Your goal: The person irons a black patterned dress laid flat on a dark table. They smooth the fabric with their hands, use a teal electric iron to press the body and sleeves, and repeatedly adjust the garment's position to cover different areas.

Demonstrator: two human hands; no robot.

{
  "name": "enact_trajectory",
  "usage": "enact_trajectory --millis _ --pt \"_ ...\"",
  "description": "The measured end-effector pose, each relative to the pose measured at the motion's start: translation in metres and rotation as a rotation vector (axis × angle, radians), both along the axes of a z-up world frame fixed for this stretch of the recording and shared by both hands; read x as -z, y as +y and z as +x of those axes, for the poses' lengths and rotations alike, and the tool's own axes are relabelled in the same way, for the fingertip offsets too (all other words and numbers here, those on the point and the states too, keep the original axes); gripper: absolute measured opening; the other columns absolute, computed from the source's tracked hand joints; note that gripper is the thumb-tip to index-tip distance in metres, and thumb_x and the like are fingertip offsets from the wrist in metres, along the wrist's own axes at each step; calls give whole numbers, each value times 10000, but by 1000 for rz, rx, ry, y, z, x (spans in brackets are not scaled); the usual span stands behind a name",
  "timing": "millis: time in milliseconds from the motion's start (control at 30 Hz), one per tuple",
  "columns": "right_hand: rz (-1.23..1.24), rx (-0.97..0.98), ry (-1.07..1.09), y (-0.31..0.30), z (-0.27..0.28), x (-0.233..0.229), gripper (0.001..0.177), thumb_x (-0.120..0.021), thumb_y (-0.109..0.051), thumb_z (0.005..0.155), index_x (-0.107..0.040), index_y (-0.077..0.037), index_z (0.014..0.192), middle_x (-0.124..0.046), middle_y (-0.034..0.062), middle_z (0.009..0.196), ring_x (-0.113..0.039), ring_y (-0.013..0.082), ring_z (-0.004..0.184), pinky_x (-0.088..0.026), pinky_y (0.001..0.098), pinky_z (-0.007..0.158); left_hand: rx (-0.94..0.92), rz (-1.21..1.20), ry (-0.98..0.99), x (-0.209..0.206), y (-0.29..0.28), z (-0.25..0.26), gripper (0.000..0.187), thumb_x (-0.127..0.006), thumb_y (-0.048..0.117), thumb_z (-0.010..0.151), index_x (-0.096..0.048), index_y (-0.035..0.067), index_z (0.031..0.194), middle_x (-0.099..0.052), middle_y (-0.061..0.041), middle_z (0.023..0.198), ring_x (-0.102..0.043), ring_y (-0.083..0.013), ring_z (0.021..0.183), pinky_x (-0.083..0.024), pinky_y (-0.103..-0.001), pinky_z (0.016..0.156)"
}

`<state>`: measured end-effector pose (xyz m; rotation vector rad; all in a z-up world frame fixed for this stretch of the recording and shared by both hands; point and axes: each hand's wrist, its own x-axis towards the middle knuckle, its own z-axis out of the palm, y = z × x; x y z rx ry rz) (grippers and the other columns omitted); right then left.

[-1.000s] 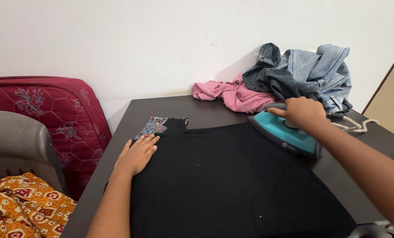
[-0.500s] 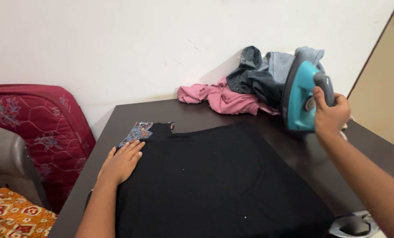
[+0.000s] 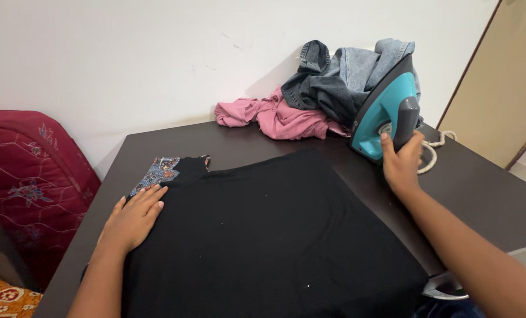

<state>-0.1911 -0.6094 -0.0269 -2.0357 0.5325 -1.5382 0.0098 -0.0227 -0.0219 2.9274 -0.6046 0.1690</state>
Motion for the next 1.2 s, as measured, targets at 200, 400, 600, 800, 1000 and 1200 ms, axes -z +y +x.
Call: enact_trajectory --millis 200,400,600,800,1000,1200 --pt "-318 156 -161 36 -23 -23 559 -781 -229 1027 -404 32 1347 -421 259 1269 -407 383 1212 -327 474 1091 56 3 -47 -7 0 -5 540 -324 458 1004 -406 381 1532 -355 91 1620 -286 -129 1498 -124 -473 1259" --pt "-289 -304 403 102 3 -48 242 -695 -271 895 -703 -53 998 -725 99 894 -707 295 823 -547 430 743 -36 83 -84 -44 -34 14 570 -337 544 1071 -452 278 1562 -653 -81 1419 -604 -264 1319 -368 -472 1211" --pt "-51 -317 1038 125 90 -59 499 -706 -401 892 -579 -60 1234 -775 135 758 -769 297 765 -585 431 757 -286 0 108 -58 -80 41 861 -676 639 858 -404 193 1543 -636 -150 1393 -633 -337 1252 -520 -493 1022" --pt "8 -282 1098 125 152 -38 325 -681 -345 914 -706 -41 1024 -762 160 852 -780 369 832 -613 476 773 -290 -165 396 -62 -79 76 784 -816 587 807 -632 -64 1204 -713 -211 1064 -748 -390 1029 -567 -525 879" --pt "-281 -267 451 141 196 -27 225 -653 -251 928 -654 -33 979 -720 256 900 -685 473 878 -523 572 779 -474 -386 76 -65 -78 87 418 -713 430 922 -704 21 1007 -776 -161 813 -775 -365 923 -581 -485 830" --pt "-287 -280 413 154 235 -43 419 -600 -313 977 -536 -46 1293 -686 287 1082 -636 472 1067 -451 580 978 -425 -603 -370 -75 -69 110 405 -683 404 957 -592 59 1147 -740 -213 1035 -696 -449 991 -535 -533 860"
